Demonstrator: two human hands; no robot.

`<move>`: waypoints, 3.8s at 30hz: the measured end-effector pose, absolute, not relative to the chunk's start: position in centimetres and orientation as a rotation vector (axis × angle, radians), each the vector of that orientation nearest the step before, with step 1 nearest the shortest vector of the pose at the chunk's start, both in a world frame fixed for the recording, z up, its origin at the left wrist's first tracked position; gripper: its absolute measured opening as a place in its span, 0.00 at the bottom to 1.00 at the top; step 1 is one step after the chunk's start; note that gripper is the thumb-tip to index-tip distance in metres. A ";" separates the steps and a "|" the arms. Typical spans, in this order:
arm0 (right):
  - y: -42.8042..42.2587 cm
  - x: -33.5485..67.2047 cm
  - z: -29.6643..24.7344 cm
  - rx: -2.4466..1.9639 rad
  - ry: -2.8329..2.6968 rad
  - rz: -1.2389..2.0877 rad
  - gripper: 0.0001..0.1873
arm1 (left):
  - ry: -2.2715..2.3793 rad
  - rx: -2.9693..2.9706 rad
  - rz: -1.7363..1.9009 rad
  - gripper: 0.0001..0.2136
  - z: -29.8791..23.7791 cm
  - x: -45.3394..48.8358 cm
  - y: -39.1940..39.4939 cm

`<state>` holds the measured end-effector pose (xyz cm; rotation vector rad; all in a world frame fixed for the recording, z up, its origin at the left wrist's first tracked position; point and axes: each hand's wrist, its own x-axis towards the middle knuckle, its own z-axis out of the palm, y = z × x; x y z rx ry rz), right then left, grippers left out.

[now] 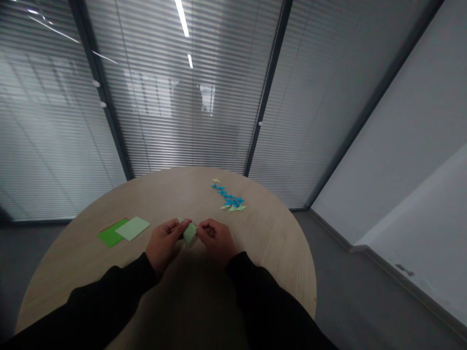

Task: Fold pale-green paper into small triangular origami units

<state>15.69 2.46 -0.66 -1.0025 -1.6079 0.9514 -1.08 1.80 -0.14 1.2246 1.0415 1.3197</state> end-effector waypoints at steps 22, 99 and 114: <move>2.8 15.8 -0.7 -1.030 -1.450 0.985 0.11 | 0.985 1.252 1.104 0.18 -0.8 -1.2 2.2; 1.1 13.6 -0.6 -1.000 -1.506 1.143 0.09 | 1.525 1.947 1.412 0.15 0.5 -2.4 1.4; 1.3 14.2 -0.6 -1.017 -1.638 1.118 0.14 | 1.531 2.021 1.344 0.15 0.4 -2.3 1.4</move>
